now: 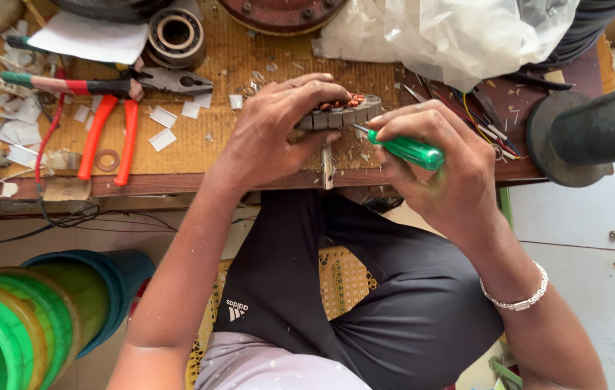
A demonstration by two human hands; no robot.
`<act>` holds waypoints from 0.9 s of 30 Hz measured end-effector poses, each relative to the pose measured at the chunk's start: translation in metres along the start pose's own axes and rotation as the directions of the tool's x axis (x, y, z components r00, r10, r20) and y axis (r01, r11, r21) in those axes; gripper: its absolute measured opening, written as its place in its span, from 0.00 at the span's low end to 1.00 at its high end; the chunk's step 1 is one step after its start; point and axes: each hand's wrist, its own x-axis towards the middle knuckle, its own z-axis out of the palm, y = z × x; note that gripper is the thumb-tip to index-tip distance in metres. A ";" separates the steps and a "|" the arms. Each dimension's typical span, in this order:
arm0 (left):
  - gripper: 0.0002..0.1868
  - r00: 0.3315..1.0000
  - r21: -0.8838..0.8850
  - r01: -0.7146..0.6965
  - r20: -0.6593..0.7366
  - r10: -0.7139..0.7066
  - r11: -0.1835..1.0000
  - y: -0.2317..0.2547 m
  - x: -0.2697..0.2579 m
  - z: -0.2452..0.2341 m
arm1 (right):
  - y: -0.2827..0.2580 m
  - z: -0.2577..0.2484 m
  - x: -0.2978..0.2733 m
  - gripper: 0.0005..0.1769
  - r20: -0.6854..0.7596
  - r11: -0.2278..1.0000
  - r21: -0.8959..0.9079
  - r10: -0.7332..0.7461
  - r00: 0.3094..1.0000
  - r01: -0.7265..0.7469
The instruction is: The person works on a motor armature, using a green screwdriver to adjust or secure components within the slots. They also cut small white paper pieces with scissors and insert them into the armature slots, repeating the process throughout the clip.
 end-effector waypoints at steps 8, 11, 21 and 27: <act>0.26 0.999 -0.064 -0.026 0.037 0.029 0.998 -0.010 -0.007 -0.006 | 0.015 0.002 0.002 0.13 0.076 0.981 0.160 -0.121 0.990 0.108; 0.27 0.998 -0.073 -0.049 0.022 0.050 0.996 -0.018 -0.011 -0.005 | 0.023 0.002 0.002 0.13 0.128 0.978 0.129 -0.181 0.975 0.165; 0.28 0.997 -0.169 -0.056 0.048 0.064 0.984 -0.021 -0.014 -0.020 | 0.007 -0.008 0.001 0.10 -0.009 0.964 0.231 -0.133 0.991 0.131; 0.29 0.997 -0.183 -0.011 0.069 0.024 0.983 -0.011 -0.012 -0.029 | 0.018 -0.002 -0.003 0.09 -0.072 0.912 0.409 0.006 0.997 0.024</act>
